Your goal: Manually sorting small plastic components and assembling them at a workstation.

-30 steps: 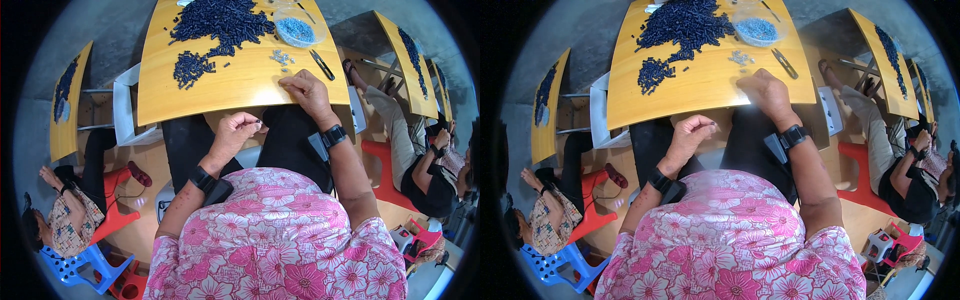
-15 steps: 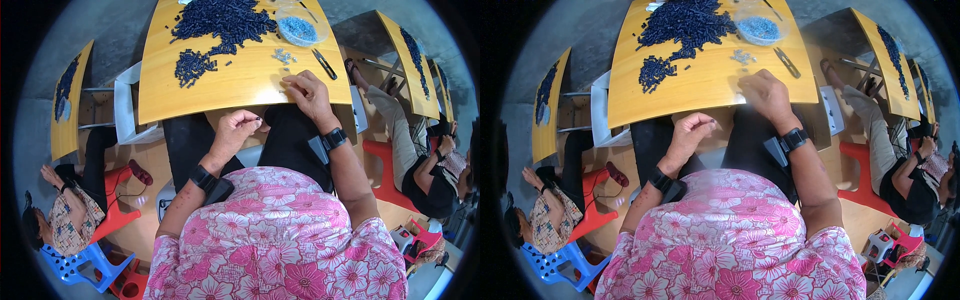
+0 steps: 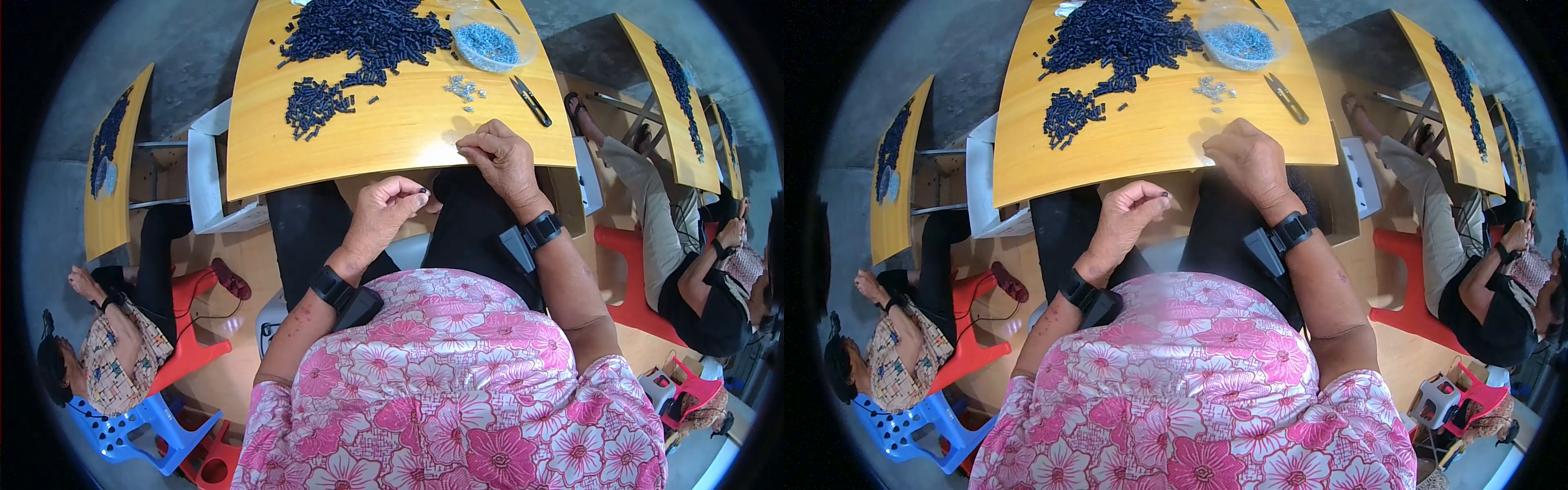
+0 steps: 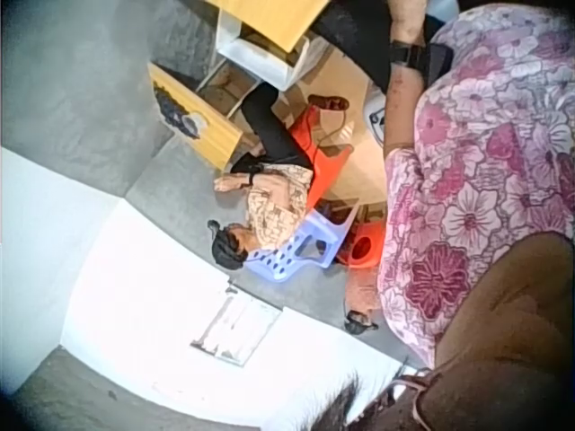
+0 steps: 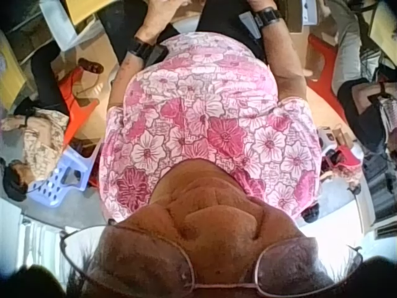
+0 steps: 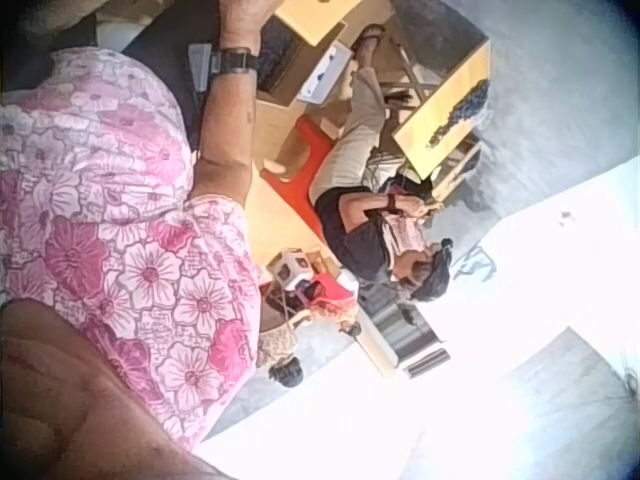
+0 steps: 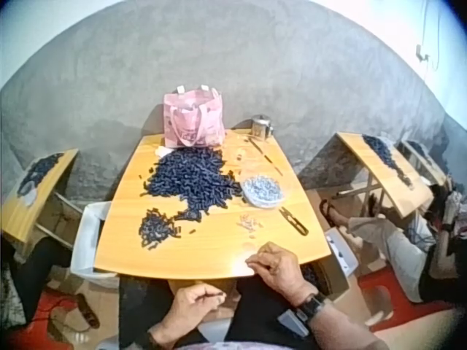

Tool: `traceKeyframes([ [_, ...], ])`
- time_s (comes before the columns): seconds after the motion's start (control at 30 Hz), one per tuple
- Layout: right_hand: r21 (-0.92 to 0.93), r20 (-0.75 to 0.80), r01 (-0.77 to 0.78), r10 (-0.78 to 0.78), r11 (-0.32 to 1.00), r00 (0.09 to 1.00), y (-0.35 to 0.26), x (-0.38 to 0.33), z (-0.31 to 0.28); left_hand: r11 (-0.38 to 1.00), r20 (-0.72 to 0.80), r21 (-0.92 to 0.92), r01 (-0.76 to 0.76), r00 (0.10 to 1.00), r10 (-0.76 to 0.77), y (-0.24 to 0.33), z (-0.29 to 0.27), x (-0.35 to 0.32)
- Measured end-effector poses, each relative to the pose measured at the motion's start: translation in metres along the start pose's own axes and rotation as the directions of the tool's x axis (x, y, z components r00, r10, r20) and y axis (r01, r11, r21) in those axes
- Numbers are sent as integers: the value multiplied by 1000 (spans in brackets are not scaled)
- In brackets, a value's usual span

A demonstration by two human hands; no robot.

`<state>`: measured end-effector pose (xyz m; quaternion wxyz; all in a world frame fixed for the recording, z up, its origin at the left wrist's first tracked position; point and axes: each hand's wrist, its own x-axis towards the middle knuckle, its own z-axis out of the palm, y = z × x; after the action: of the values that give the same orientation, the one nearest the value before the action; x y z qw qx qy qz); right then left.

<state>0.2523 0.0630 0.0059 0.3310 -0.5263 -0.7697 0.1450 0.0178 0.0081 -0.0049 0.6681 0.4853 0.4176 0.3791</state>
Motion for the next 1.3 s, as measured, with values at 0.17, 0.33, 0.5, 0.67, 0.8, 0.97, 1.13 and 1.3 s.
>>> traceKeyframes([
  [0.17,17,3,1,-1,1000,1000,2,-1,1,1000,2,-13,-1,1000,1,1,-1,0],
  [0.33,-14,29,13,-12,1000,1000,4,-2,-1,1000,1,4,-10,1000,10,0,-2,-1],
  [0.5,-23,40,9,-9,1000,999,4,-3,-1,1000,-2,-12,-5,1000,5,0,-2,0],
  [0.67,16,13,-8,8,1000,1000,1,-3,-2,1000,-2,-1,-9,1000,9,1,-2,-1],
  [0.8,-40,14,4,-3,999,1000,3,-3,0,1000,-8,-3,-17,1000,17,0,-2,-1],
  [0.97,-237,72,103,-89,966,993,-5,0,0,1000,-14,-18,-18,1000,18,5,1,-2],
  [1.13,-304,134,239,-207,922,969,-1,4,2,999,-15,-47,0,1000,-1,6,2,3],
  [1.3,-287,231,270,-207,919,951,-5,11,2,994,-26,-108,-7,1000,4,9,0,7],
])
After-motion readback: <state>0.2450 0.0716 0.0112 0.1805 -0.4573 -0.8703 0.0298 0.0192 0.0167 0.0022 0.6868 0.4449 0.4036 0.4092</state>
